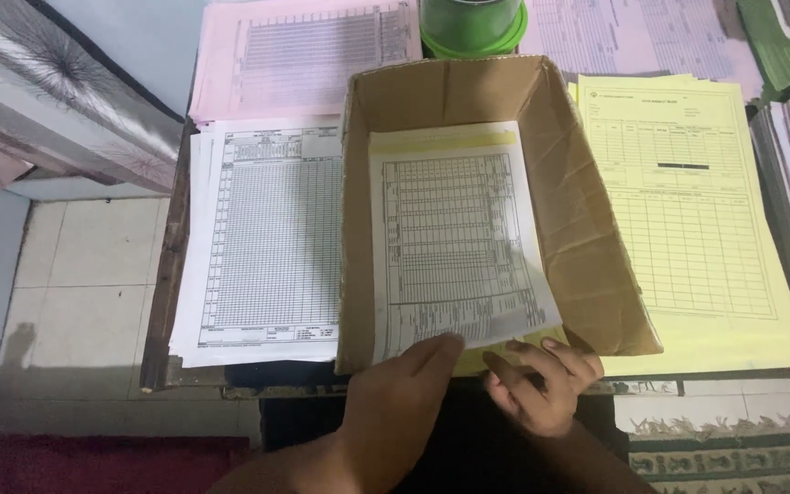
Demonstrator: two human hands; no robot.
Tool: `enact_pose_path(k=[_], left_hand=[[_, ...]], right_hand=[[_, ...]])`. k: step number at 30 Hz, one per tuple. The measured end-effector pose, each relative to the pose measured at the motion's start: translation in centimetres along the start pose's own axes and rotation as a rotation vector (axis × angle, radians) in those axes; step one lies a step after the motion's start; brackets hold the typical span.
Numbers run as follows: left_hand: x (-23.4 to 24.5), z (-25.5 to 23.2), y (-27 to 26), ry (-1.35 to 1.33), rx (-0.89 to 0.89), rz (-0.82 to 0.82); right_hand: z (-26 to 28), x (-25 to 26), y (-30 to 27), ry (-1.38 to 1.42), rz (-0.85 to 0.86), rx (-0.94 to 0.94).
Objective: Sorting different colored documents from multiple stacks into a cardboard box.
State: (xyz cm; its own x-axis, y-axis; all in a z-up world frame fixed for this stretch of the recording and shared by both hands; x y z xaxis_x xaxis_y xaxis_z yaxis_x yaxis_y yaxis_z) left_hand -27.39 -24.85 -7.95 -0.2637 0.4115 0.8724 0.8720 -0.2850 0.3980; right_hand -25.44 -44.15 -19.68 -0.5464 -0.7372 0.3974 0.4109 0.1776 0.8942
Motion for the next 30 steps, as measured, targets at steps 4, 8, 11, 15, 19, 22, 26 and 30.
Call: enact_pose_path(k=[4, 8, 11, 15, 19, 22, 26, 30], left_hand=[[-0.3, 0.3, -0.5, -0.153, -0.040, 0.071], [1.3, 0.2, 0.2, -0.078, -0.112, -0.119], [3.2, 0.7, 0.2, -0.101, -0.189, -0.230], [6.2, 1.9, -1.0, -0.145, -0.216, -0.289], [10.0, 3.0, -1.7, -0.530, 1.163, 0.304], [12.0, 3.8, -3.4, 0.017, 0.183, -0.317], [12.5, 5.5, -3.7, 0.330, 0.122, -0.358], [11.1, 7.5, -4.9, 0.304, 0.217, -0.402]], right_hand=[[-0.1, 0.1, 0.1, 0.010, 0.037, -0.006], [-0.3, 0.0, 0.1, 0.020, 0.018, 0.030], [-0.1, 0.1, 0.6, 0.036, 0.022, 0.037], [-0.1, 0.1, 0.5, 0.021, 0.080, 0.030], [-0.1, 0.0, 0.6, 0.019, 0.078, 0.029], [-0.3, -0.2, 0.4, 0.043, 0.061, 0.051], [-0.1, -0.2, 0.6, 0.034, 0.083, 0.055], [-0.1, -0.4, 0.5, 0.017, 0.103, 0.036]])
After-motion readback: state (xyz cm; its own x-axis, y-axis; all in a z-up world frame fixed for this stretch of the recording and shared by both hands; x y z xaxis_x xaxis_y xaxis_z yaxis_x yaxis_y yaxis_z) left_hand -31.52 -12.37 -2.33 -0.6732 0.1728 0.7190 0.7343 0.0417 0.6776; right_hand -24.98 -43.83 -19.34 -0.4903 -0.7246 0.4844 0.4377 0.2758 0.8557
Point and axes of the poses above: each hand's wrist, its own y-axis towards the middle knuckle, its own x-axis out of the back of the hand, z = x × y, the point moved 2 cm from there along y, towards the middle knuckle, and after that the axes turned 9 degrees about y, right-handed, at the moved point
